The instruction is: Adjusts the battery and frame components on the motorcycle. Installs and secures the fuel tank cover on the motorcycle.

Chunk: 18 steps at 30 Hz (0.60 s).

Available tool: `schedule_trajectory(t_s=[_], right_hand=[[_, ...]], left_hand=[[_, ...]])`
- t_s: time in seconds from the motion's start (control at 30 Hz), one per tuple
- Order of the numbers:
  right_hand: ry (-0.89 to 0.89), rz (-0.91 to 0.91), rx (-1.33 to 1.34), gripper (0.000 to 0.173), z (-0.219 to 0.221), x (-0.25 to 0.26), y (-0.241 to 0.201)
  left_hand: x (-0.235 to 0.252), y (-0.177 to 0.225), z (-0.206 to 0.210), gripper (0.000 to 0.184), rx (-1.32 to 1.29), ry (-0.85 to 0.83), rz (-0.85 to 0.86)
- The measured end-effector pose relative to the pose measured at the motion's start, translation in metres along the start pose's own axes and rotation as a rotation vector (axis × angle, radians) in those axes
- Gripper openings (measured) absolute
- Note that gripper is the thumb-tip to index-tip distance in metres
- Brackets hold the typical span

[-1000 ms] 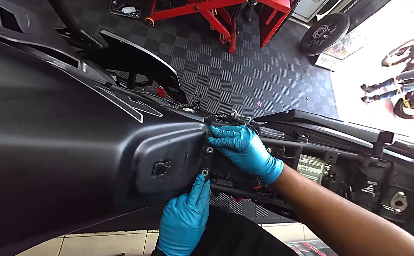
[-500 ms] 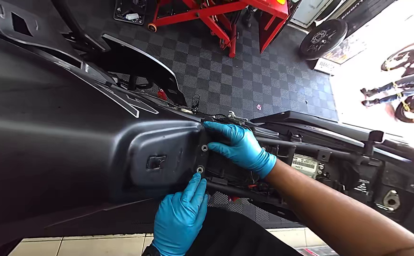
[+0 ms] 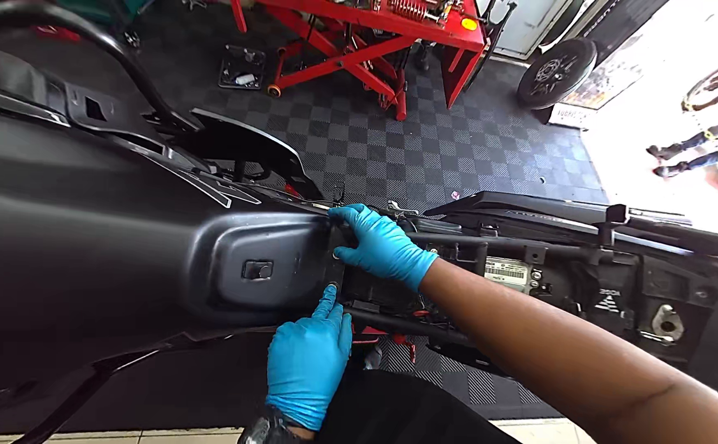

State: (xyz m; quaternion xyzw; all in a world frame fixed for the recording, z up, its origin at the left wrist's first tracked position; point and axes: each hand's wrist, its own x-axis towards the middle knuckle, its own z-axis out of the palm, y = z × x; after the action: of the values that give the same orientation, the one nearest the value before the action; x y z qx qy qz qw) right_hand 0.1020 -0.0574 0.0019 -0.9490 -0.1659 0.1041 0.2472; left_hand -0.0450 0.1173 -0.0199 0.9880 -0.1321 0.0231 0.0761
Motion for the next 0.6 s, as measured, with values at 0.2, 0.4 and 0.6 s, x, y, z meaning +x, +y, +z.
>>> schedule_trajectory(t_s=[0.2, 0.4, 0.6], right_hand=[[-0.062, 0.008, 0.014, 0.072, -0.001, 0.002, 0.008], [-0.103, 0.007, 0.212, 0.078, -0.010, 0.003, 0.017], [0.032, -0.022, -0.110, 0.074, 0.009, -0.009, 0.004]], left_hand=[[-0.010, 0.004, 0.006, 0.042, 0.011, -0.055, -0.014], [-0.037, 0.009, 0.014, 0.062, 0.031, -0.208, -0.062], [-0.101, 0.003, 0.043, 0.054, -0.169, -0.300, -0.007]])
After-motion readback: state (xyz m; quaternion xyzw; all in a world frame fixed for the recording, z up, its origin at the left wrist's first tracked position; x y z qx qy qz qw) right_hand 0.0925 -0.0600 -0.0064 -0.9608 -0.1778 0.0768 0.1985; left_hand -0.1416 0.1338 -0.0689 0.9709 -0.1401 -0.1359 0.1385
